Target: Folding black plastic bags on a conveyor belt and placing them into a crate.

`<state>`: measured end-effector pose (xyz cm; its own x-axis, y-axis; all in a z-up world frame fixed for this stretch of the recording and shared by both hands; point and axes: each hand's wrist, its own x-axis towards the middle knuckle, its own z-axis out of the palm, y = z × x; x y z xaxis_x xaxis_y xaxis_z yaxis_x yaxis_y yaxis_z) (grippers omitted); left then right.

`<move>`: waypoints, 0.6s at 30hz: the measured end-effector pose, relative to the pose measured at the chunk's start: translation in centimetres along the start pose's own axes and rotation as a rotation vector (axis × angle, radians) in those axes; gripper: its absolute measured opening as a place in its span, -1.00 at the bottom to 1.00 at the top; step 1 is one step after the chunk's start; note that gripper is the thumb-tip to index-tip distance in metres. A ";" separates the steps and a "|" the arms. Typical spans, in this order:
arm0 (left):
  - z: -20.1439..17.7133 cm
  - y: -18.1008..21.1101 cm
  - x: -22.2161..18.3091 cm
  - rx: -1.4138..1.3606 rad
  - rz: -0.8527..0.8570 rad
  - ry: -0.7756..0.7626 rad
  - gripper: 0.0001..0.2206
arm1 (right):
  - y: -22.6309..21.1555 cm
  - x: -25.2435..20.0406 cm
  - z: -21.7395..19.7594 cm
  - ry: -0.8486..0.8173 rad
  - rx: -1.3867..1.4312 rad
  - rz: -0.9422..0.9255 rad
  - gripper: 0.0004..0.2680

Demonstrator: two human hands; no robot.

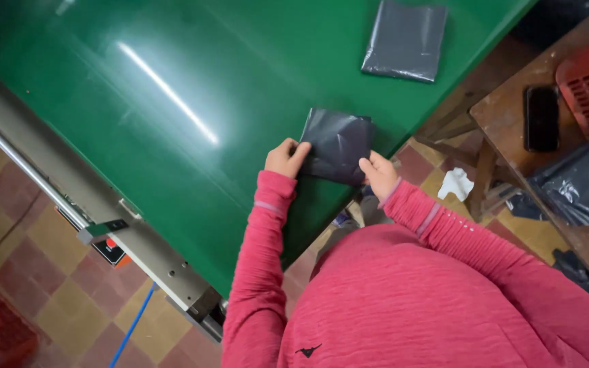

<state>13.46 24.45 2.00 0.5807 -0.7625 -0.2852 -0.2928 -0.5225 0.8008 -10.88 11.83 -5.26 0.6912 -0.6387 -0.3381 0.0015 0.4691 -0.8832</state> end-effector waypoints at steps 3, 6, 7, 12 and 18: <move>2.4 2.5 -0.6 0.245 0.147 0.342 -0.56 | 1.5 0.6 -0.8 0.040 0.004 0.019 -0.76; 3.0 7.6 -1.7 0.559 0.123 0.498 -0.58 | 2.0 -0.1 -1.9 -0.004 -0.107 -0.113 -0.76; 3.3 7.6 -1.9 0.561 0.128 0.495 -0.58 | 1.8 -0.7 -2.1 0.000 -0.104 -0.115 -0.76; 6.8 3.7 -2.2 0.301 0.473 0.385 -0.82 | 2.7 -2.3 -4.6 0.308 -0.439 -0.013 -0.74; 7.1 15.2 3.2 -0.094 0.511 0.236 -0.80 | -11.5 0.7 -4.8 0.360 -0.333 -0.472 -0.70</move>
<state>5.49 11.37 9.50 0.5403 -0.7978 0.2675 -0.5187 -0.0655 0.8525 -13.93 3.06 3.09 0.3877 -0.9190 0.0723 -0.0183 -0.0861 -0.9961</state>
